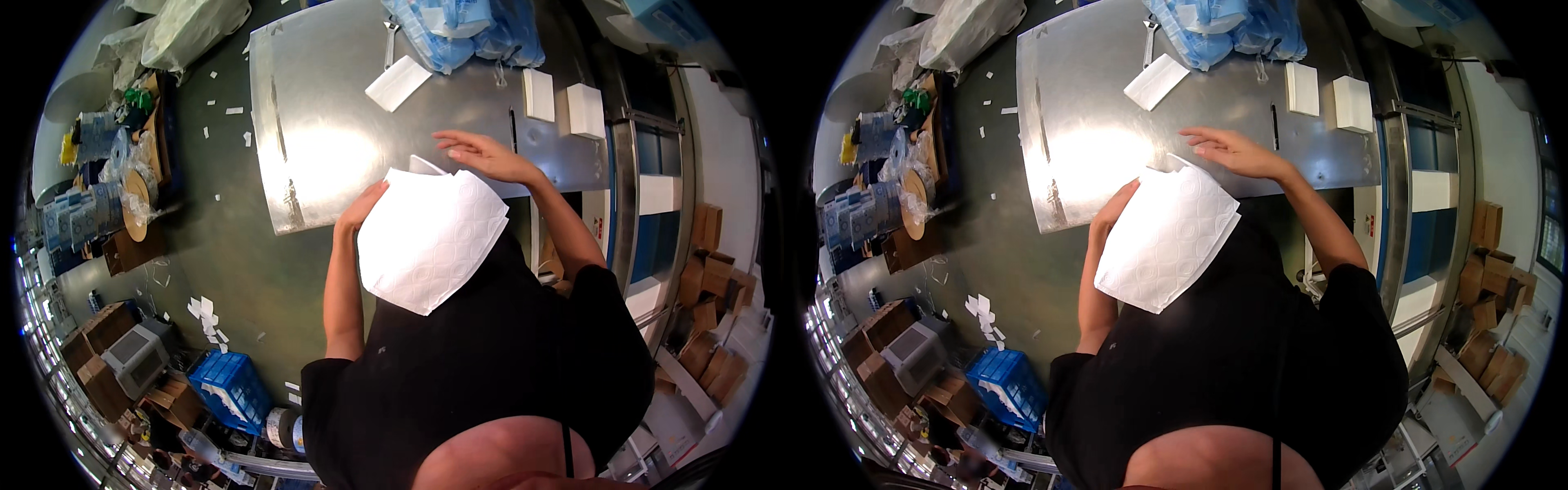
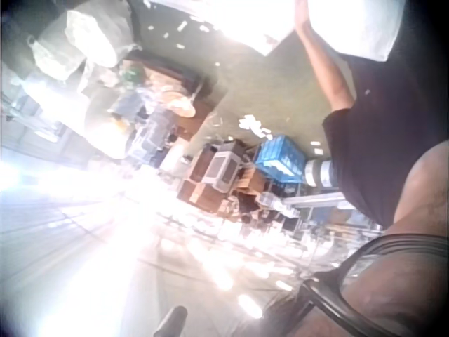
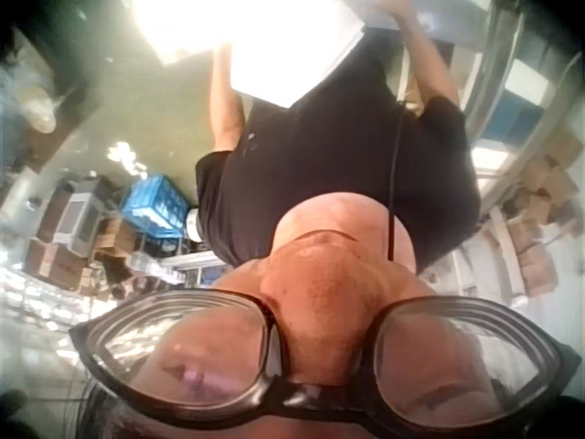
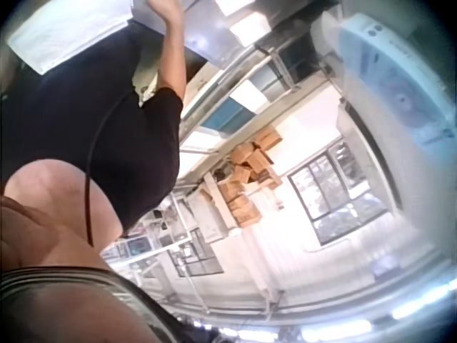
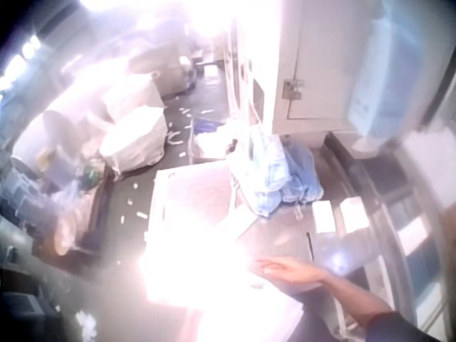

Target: The person picks up a package of sanitary pads, opens it with a pen, removes the contents, places them on a conveyor, and then refills a machine by transferring loose products from a large bag into a blue crate and then into the machine hopper.

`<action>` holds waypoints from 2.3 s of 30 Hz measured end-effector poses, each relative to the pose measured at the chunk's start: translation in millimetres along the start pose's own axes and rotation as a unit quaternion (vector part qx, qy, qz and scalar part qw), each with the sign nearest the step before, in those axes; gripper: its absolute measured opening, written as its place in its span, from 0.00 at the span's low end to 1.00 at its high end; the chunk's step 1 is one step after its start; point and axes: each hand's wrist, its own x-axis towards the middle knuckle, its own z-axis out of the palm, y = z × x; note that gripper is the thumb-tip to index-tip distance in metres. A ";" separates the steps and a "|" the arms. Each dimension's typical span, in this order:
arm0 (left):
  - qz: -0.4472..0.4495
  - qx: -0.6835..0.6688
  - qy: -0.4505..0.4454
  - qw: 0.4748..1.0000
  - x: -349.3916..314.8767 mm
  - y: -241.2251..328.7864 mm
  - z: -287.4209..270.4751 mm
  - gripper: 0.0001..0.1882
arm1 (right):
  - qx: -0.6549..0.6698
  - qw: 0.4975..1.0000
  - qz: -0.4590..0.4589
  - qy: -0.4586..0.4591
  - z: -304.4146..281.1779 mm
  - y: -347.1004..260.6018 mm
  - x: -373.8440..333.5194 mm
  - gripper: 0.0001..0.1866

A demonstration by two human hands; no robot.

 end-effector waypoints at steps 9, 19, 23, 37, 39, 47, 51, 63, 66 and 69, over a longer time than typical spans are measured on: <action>0.014 0.040 0.017 0.999 14.6 -19.0 -16.9 0.36 | -0.244 0.963 0.085 0.074 36.0 115.9 43.0 0.35; -0.005 0.030 0.021 0.999 -3.6 -9.8 -14.4 0.35 | -0.307 0.944 0.095 0.072 33.3 181.9 37.6 0.17; 0.001 0.028 0.010 1.000 -0.1 -12.0 -15.6 0.35 | -0.236 0.951 0.038 0.196 19.8 109.8 67.3 0.12; 0.013 0.025 -0.008 1.000 5.0 -18.8 -15.6 0.37 | -0.294 0.876 -0.383 -0.008 5.2 -151.3 -59.9 0.33; 0.013 0.046 -0.003 0.999 7.8 -13.3 -12.9 0.38 | -0.328 0.866 -0.377 -0.021 11.1 -148.1 -61.3 0.42; 0.005 0.074 0.008 0.997 1.8 2.1 -4.5 0.42 | -0.313 0.875 -0.368 0.041 29.3 -136.6 -63.3 0.40; 0.004 0.083 0.010 0.996 2.8 4.3 -4.7 0.42 | -0.319 0.863 -0.386 0.074 32.0 -138.6 -59.8 0.33; -0.004 0.084 0.025 0.996 -0.2 7.4 -1.4 0.42 | -0.098 0.956 -0.250 0.122 48.5 -166.6 -19.9 0.09; 0.028 0.117 0.051 0.991 -13.2 17.6 7.0 0.41 | -0.085 0.949 -0.236 0.192 52.1 -163.1 -11.6 0.10; 0.071 0.172 0.085 0.979 -31.0 27.6 12.8 0.40 | -0.071 0.938 -0.223 0.255 44.4 -160.8 8.4 0.12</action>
